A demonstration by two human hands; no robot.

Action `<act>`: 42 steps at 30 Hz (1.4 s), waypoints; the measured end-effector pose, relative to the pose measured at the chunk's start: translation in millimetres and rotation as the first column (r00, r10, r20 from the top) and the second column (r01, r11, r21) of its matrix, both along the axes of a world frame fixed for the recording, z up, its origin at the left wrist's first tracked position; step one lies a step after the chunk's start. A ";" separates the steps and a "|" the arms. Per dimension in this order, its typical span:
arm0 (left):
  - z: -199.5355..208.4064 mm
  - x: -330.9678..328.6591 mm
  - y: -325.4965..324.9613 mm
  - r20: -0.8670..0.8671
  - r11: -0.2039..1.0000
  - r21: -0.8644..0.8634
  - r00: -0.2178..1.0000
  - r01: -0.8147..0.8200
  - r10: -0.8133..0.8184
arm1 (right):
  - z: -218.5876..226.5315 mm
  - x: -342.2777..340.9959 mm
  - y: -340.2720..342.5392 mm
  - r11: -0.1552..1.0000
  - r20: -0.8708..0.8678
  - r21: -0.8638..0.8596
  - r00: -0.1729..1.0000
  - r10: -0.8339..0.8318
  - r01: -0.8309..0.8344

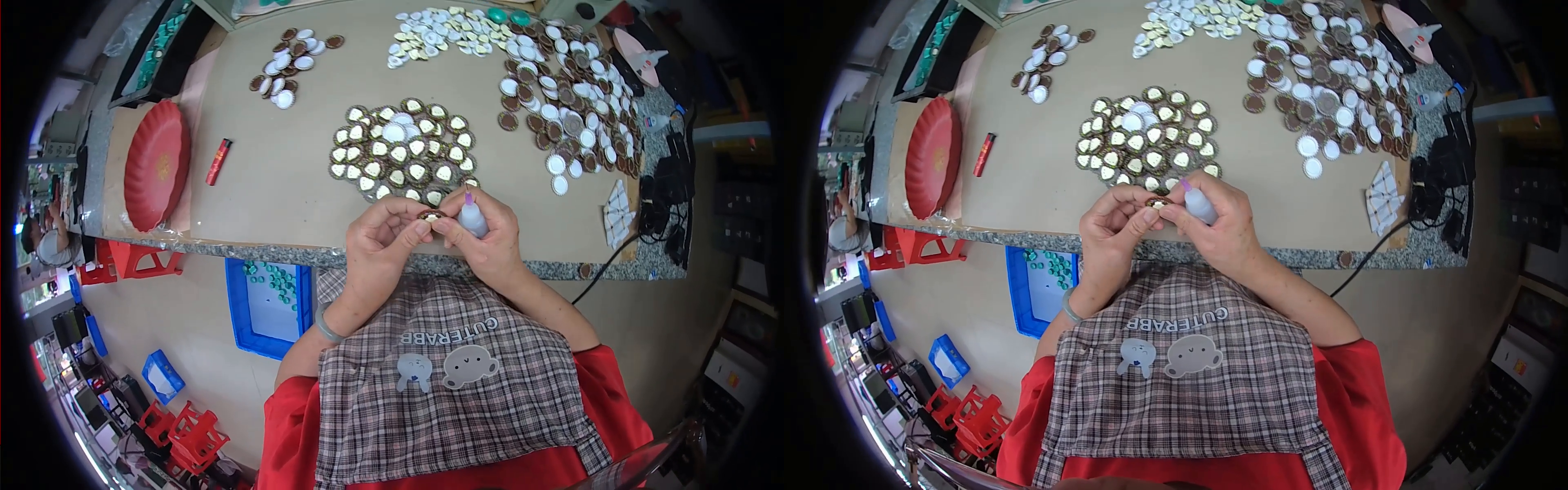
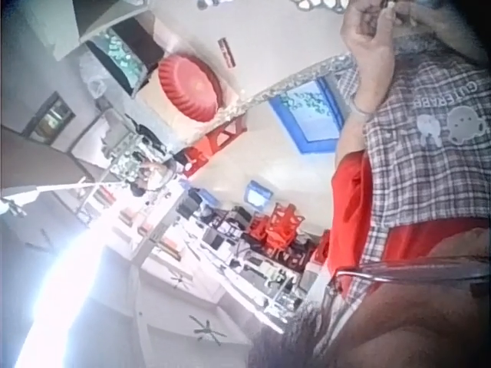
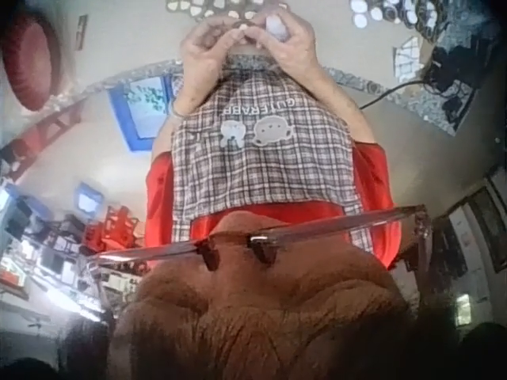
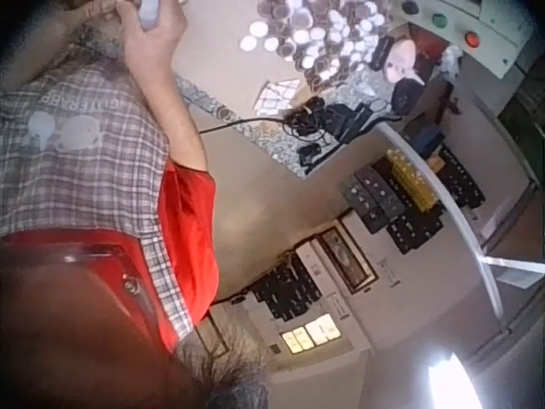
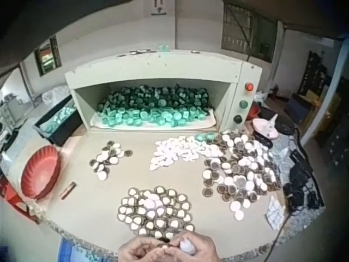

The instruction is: Applying glue to small plastic bases and attaching decorative heart-shaped pieces to assemble toy components.

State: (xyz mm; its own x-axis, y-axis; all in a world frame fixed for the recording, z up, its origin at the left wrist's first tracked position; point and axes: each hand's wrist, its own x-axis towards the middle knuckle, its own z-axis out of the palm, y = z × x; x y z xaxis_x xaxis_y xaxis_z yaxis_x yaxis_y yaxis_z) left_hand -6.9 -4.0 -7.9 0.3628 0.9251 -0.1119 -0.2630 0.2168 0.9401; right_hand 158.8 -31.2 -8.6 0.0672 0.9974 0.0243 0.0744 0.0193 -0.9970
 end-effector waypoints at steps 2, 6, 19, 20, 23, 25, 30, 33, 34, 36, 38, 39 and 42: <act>4.4 -7.2 8.4 -0.106 0.991 0.135 0.994 -0.009 0.023 | 8.1 -0.6 5.2 0.996 -0.094 -0.048 0.993 0.065 -0.070; 15.6 -25.9 45.9 -0.400 0.871 0.486 0.869 -0.067 0.290 | 9.4 5.9 11.9 0.990 -0.001 0.108 0.996 0.088 -0.088; -3.2 -84.6 152.0 -0.578 0.582 0.810 0.273 0.075 0.769 | 10.4 16.7 0.7 0.998 0.062 -0.041 0.996 0.059 -0.057; -6.2 -87.2 158.4 -0.611 0.614 0.786 0.245 0.073 0.753 | 10.2 16.6 1.1 0.997 0.081 -0.041 0.994 0.067 -0.064; -5.1 -83.2 166.8 -0.689 0.682 0.724 0.179 0.108 0.703 | 11.0 16.6 1.7 0.996 0.100 -0.051 0.992 0.074 -0.069; -4.3 -82.3 170.3 -0.690 0.676 0.724 0.153 0.135 0.708 | 11.4 15.9 1.1 0.995 0.097 -0.064 0.992 0.078 -0.072; -1.1 -81.7 168.6 -0.675 0.657 0.737 0.136 0.158 0.725 | 10.5 16.6 0.6 0.996 0.137 -0.030 0.987 0.082 -0.079; 9.0 -82.2 155.4 -0.633 0.639 0.766 0.238 0.061 0.736 | 12.6 20.5 0.2 0.993 0.118 -0.072 0.988 0.100 -0.092; 10.8 -83.1 148.0 -0.570 0.791 0.594 0.616 -0.148 0.544 | 13.0 21.1 0.2 0.993 0.117 -0.076 0.989 0.095 -0.087; 11.9 -81.9 129.2 -0.315 0.920 0.317 0.889 -0.231 0.331 | 14.9 22.7 2.2 0.990 0.007 -0.068 0.992 0.123 -0.122; 10.9 -74.0 104.1 0.362 0.989 -0.107 0.923 -0.101 0.134 | 21.3 24.5 4.3 0.987 -0.166 -0.068 0.977 0.133 -0.146; 12.0 -67.2 92.6 0.366 0.989 -0.115 0.921 -0.096 0.132 | 23.2 25.8 4.6 0.985 -0.332 -0.058 0.934 0.136 -0.164; 11.1 -50.1 66.9 0.646 0.975 -0.184 0.763 0.123 0.026 | 29.7 28.6 10.1 0.984 -0.254 -0.020 0.953 0.167 -0.178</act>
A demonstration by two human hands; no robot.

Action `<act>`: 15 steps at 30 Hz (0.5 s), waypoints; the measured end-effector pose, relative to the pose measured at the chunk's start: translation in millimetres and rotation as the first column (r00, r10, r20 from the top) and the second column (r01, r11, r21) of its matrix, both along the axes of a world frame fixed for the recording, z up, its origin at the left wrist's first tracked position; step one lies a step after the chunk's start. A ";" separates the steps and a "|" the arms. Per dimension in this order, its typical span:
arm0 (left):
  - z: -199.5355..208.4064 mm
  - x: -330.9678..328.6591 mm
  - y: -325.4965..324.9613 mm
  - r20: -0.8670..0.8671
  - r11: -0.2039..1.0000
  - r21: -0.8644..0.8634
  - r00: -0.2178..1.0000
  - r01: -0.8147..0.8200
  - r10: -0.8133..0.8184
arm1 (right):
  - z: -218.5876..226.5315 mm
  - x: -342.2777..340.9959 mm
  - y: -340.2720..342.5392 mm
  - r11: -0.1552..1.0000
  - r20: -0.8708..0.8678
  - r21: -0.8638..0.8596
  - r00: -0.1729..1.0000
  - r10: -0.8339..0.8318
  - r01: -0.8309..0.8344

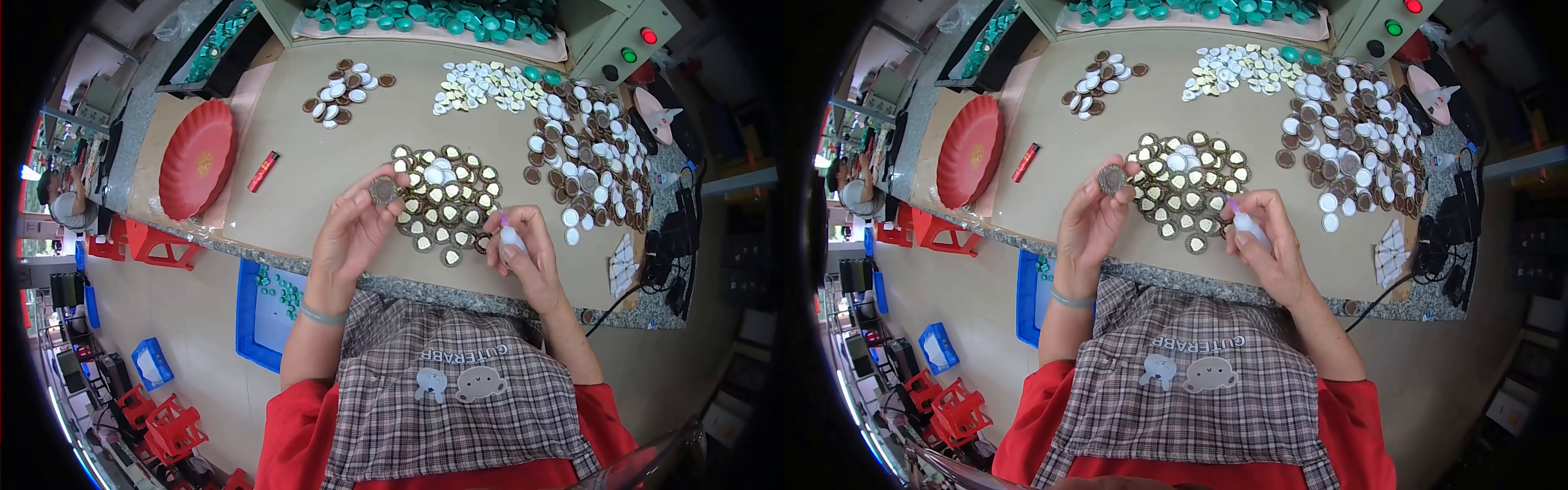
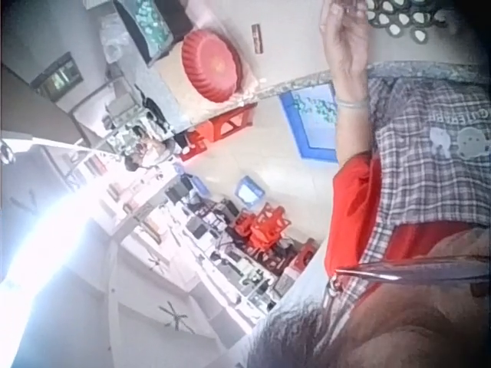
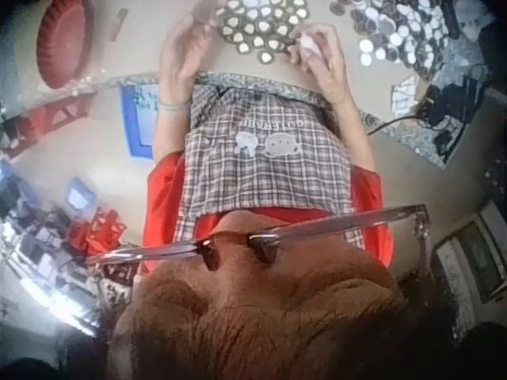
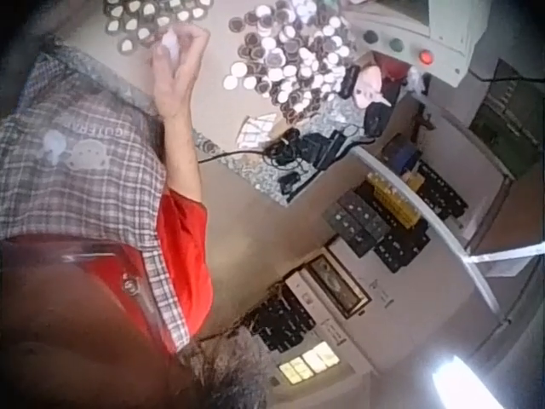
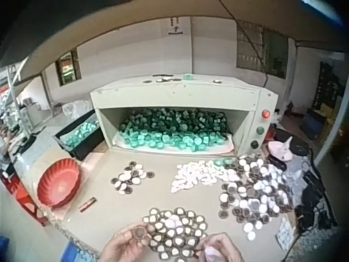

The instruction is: Applying glue to small plastic bases and attaching decorative heart-shaped pieces to assemble toy components.

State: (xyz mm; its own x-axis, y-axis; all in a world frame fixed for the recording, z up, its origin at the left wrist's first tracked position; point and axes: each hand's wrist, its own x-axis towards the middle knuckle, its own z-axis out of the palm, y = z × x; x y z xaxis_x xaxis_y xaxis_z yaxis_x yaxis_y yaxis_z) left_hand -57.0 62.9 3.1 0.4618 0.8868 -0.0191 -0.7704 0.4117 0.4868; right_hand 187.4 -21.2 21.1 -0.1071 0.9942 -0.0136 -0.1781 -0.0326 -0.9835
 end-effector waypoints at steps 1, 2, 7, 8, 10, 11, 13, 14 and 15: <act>-0.9 3.2 -5.8 0.007 1.000 -0.008 1.000 0.006 -0.006 | 2.5 0.4 1.6 1.000 0.010 0.027 1.000 0.000 0.000; -0.8 6.5 -11.3 0.044 0.998 -0.032 0.998 0.049 -0.048 | 3.9 2.5 2.4 0.999 -0.032 0.032 0.999 0.014 -0.013; -2.3 17.4 -28.0 0.053 0.991 -0.020 0.990 0.130 -0.129 | 16.9 3.4 4.0 0.989 0.128 0.131 0.988 -0.083 0.066; -1.6 18.7 -30.3 0.004 0.991 -0.039 0.992 0.128 -0.128 | 18.2 1.9 4.9 0.983 0.101 0.155 0.988 -0.118 0.101; -3.3 22.4 -33.2 -0.010 0.989 -0.046 0.990 0.138 -0.138 | 22.8 1.8 1.4 0.986 -0.009 0.047 0.987 -0.158 0.158; -4.0 24.0 -34.5 -0.029 0.989 -0.049 0.989 0.142 -0.144 | 21.6 1.2 1.7 0.986 -0.006 0.043 0.987 -0.161 0.161; -3.1 26.7 -36.2 -0.043 0.989 -0.038 0.989 0.141 -0.142 | 19.2 -3.0 4.8 0.945 -0.068 0.202 0.967 -0.247 0.256; -3.1 27.7 -37.0 -0.060 0.990 -0.023 0.989 0.137 -0.138 | 22.7 -4.8 4.1 0.941 -0.084 0.192 0.960 -0.268 0.280; -3.7 27.7 -37.5 -0.059 0.990 -0.026 0.989 0.138 -0.139 | 22.6 -5.0 3.4 0.941 -0.082 0.189 0.960 -0.269 0.280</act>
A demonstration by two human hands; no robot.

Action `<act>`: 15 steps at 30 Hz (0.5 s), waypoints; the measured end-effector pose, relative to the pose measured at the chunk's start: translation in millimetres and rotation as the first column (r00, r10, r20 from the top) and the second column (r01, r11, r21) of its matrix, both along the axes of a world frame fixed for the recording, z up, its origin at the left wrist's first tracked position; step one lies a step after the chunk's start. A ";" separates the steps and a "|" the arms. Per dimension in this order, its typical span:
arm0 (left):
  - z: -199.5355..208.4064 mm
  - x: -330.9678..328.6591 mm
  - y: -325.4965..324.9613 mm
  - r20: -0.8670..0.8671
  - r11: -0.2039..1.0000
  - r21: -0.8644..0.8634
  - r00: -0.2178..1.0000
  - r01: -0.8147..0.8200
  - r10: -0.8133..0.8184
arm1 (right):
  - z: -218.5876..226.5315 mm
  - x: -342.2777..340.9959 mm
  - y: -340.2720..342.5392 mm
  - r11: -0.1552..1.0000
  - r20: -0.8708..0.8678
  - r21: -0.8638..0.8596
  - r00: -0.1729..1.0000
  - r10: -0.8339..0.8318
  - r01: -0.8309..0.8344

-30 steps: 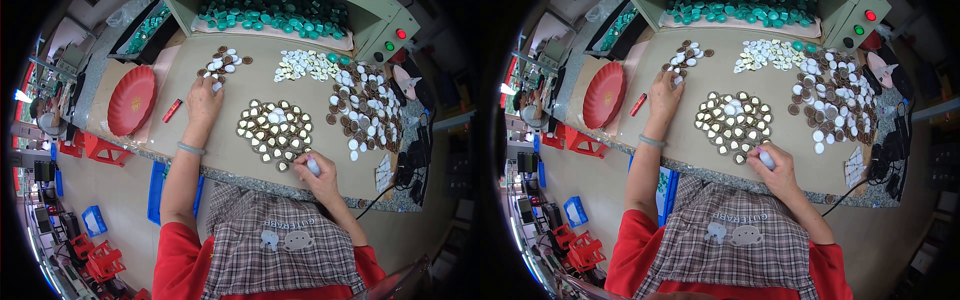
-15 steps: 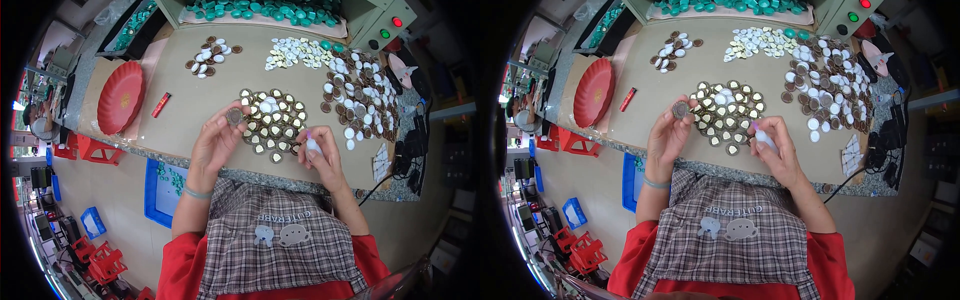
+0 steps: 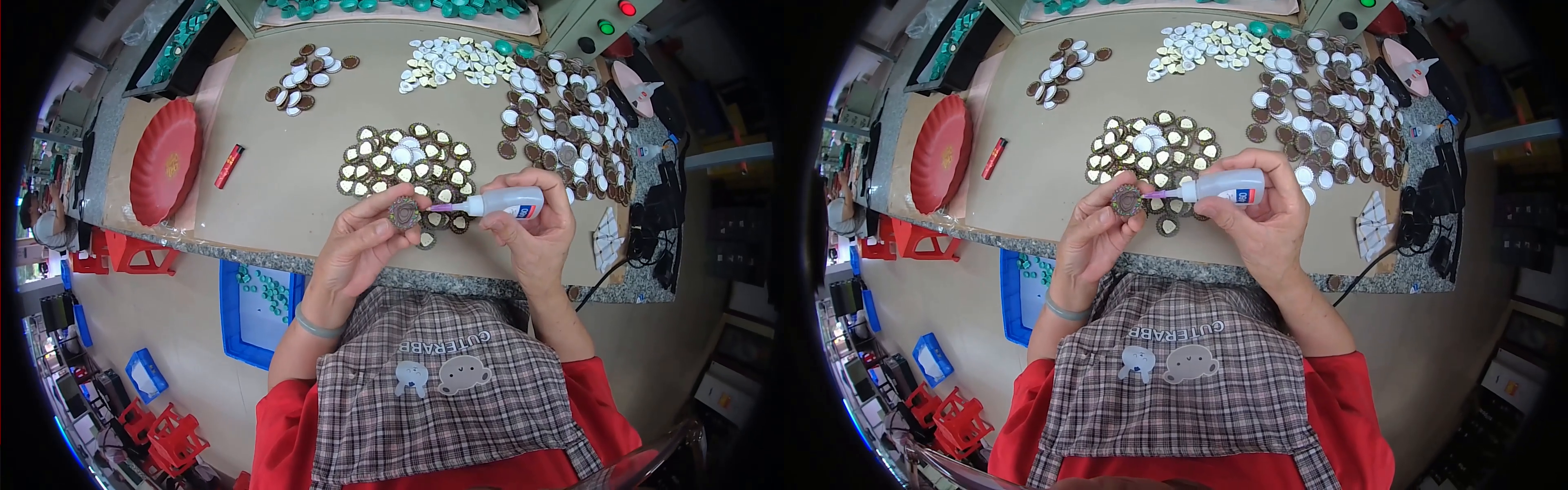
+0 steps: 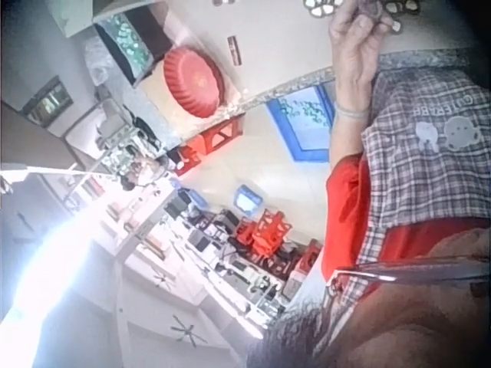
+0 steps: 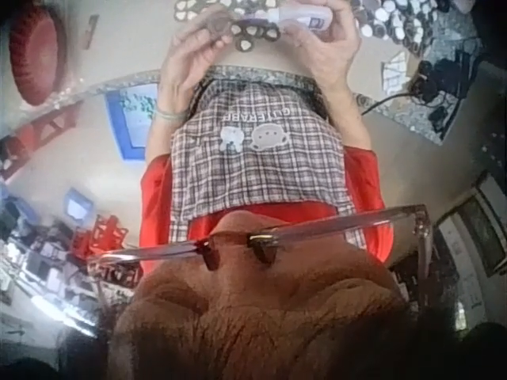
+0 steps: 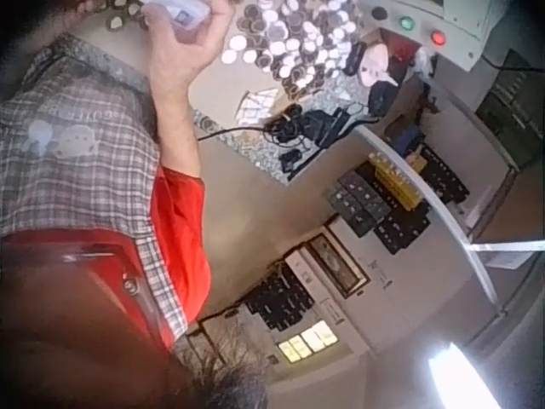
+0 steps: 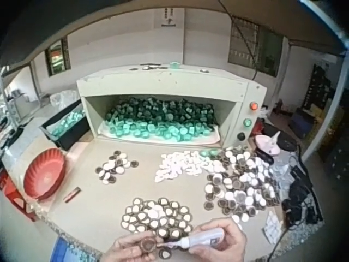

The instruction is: Applying glue to small plastic bases and attaching decorative heart-shaped pieces to assemble toy components.

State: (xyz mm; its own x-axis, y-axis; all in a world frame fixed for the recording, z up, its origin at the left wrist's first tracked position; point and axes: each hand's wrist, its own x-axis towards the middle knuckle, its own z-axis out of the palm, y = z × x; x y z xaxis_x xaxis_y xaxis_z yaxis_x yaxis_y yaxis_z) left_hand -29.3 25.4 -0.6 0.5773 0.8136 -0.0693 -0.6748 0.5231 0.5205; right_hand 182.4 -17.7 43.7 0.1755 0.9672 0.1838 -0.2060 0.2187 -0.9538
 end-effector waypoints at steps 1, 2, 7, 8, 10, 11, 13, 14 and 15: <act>-0.7 -0.9 -0.3 -0.010 1.000 0.008 1.000 0.009 -0.009 | -0.3 0.1 -0.6 0.999 0.079 0.033 0.997 -0.012 0.010; -1.4 -1.2 -0.7 -0.020 1.000 0.016 1.000 0.018 -0.018 | -0.6 0.0 -1.2 0.998 0.157 0.067 0.987 -0.027 0.017; -1.0 -0.3 -0.8 -0.033 0.999 0.027 0.999 0.030 -0.029 | -0.4 -1.9 -5.8 0.985 0.295 0.166 0.951 -0.096 0.048; -1.2 -0.1 -0.7 -0.037 0.998 0.037 0.998 0.045 -0.043 | -2.2 -1.3 -6.2 0.973 0.389 0.225 0.911 -0.133 0.046; -1.1 0.1 -1.3 -0.043 0.999 0.028 0.998 0.046 -0.044 | -1.3 -2.0 -7.8 0.967 0.447 0.247 0.879 -0.168 0.059; -1.0 0.3 -1.5 -0.050 0.999 0.020 0.998 0.047 -0.046 | -0.8 -2.4 -8.3 0.960 0.501 0.272 0.841 -0.203 0.069; -0.5 0.7 -2.0 -0.050 0.999 0.014 0.998 0.048 -0.047 | -0.3 -3.1 -8.6 0.951 0.527 0.299 0.818 -0.231 0.076; -0.5 0.8 -2.2 -0.051 0.999 0.010 0.998 0.050 -0.049 | -0.2 -3.6 -8.7 0.942 0.550 0.326 0.793 -0.261 0.083; -1.3 0.7 -2.1 -0.050 0.999 0.009 0.998 0.048 -0.048 | -0.5 -4.1 -8.8 0.942 0.550 0.325 0.794 -0.259 0.081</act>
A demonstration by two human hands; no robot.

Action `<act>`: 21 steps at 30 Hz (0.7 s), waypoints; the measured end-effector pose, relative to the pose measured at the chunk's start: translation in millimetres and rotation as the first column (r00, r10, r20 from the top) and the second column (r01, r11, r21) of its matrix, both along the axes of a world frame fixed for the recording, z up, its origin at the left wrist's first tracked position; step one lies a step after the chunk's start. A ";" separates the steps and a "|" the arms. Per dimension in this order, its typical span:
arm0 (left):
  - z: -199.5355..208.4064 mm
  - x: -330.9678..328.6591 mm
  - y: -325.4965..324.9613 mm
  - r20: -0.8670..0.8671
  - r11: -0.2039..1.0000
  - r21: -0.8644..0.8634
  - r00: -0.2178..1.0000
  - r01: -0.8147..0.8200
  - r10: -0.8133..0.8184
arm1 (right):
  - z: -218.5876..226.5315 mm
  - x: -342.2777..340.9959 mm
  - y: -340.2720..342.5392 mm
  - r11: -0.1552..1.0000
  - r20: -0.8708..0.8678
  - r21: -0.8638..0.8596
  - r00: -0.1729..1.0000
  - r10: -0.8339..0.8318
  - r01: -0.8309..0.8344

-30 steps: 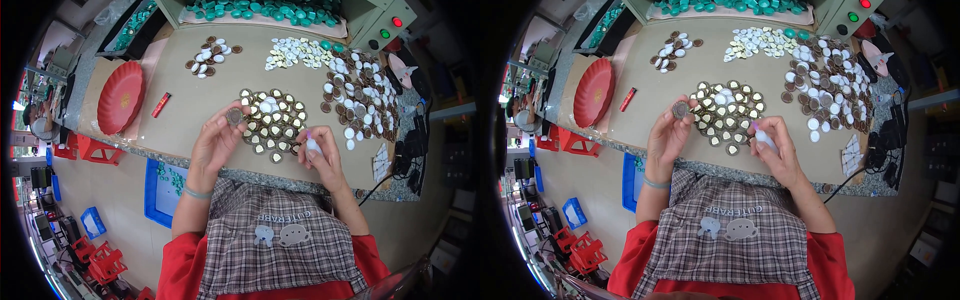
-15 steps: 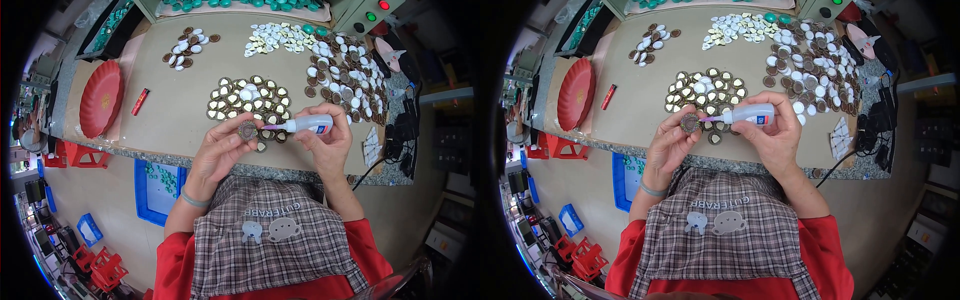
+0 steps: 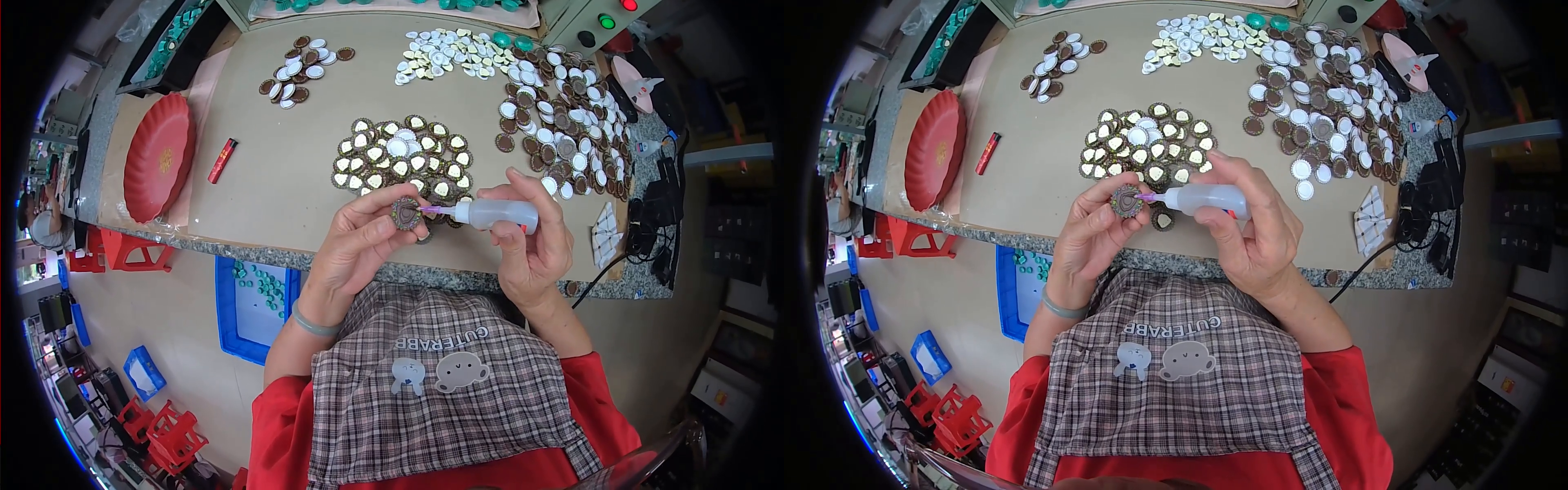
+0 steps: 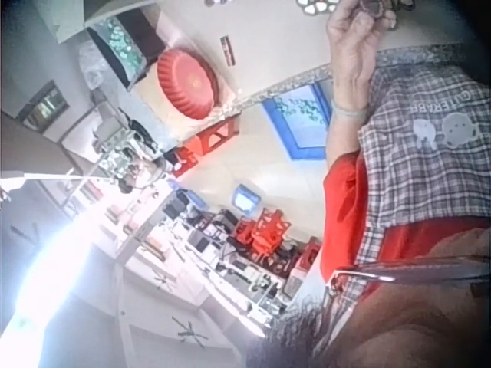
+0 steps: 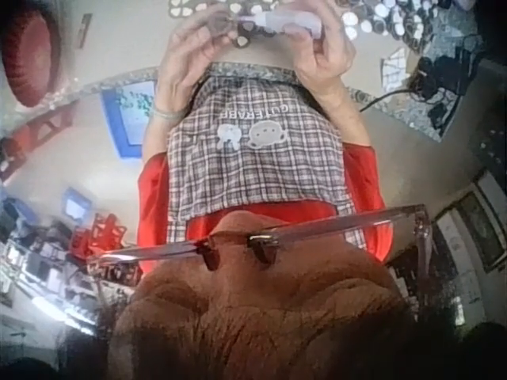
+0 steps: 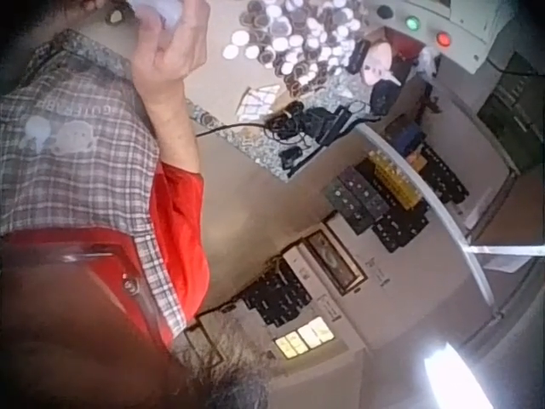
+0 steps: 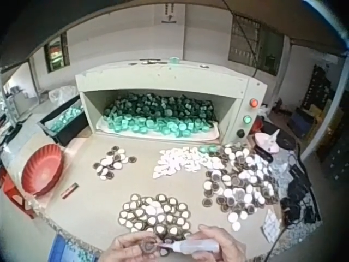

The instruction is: Applying glue to small plastic bases and attaching decorative heart-shaped pieces to assemble toy components.

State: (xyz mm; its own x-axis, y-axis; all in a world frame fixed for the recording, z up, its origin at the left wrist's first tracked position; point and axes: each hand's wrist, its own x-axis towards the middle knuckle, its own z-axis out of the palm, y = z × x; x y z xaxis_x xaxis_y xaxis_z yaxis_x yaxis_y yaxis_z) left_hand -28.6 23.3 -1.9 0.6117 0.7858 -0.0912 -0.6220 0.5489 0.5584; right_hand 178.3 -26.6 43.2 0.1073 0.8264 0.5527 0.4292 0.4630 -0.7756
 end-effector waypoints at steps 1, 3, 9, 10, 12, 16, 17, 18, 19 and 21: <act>-1.0 -0.1 0.1 0.006 1.000 0.000 1.000 0.007 -0.007 | -0.3 -0.6 -0.2 1.000 0.007 0.002 1.000 -0.004 0.004; -1.8 0.1 -0.3 0.013 1.000 -0.001 1.000 0.014 -0.014 | -0.2 -1.5 -0.6 1.000 0.014 0.003 1.000 -0.009 0.009; -1.3 0.7 -0.9 0.007 1.000 -0.016 1.000 0.009 -0.009 | 0.2 -1.8 -0.6 1.000 0.013 -0.007 1.000 -0.008 0.008; -1.6 0.7 -0.7 0.011 1.000 -0.015 1.000 0.013 -0.013 | 0.1 -1.5 -0.2 1.000 0.018 -0.005 1.000 -0.002 0.002; -2.0 0.9 -0.5 0.014 1.000 -0.016 1.000 0.018 -0.017 | 0.4 -1.4 -0.1 1.000 0.022 -0.004 1.000 0.004 -0.004; -1.7 1.6 -0.7 0.007 1.000 -0.009 1.000 0.012 -0.012 | 1.0 -1.5 -1.2 1.000 0.044 0.000 0.999 0.004 -0.004; -1.2 1.6 -1.0 0.006 1.000 -0.008 1.000 0.008 -0.008 | 0.9 -1.6 -1.7 1.000 0.051 0.010 0.999 0.007 -0.008; -0.5 1.5 -1.0 0.006 1.000 -0.008 1.000 0.009 -0.009 | 1.1 -1.5 -1.7 1.000 0.051 0.009 0.999 0.007 -0.007; 0.3 1.1 -1.1 0.007 1.000 -0.006 1.000 0.005 -0.005 | 1.4 -1.2 -1.6 1.000 0.076 0.031 0.997 0.003 -0.006; 0.3 0.5 -1.2 0.007 1.000 -0.005 1.000 0.001 -0.001 | 2.0 -0.7 -1.6 0.999 0.099 0.052 0.995 -0.001 -0.004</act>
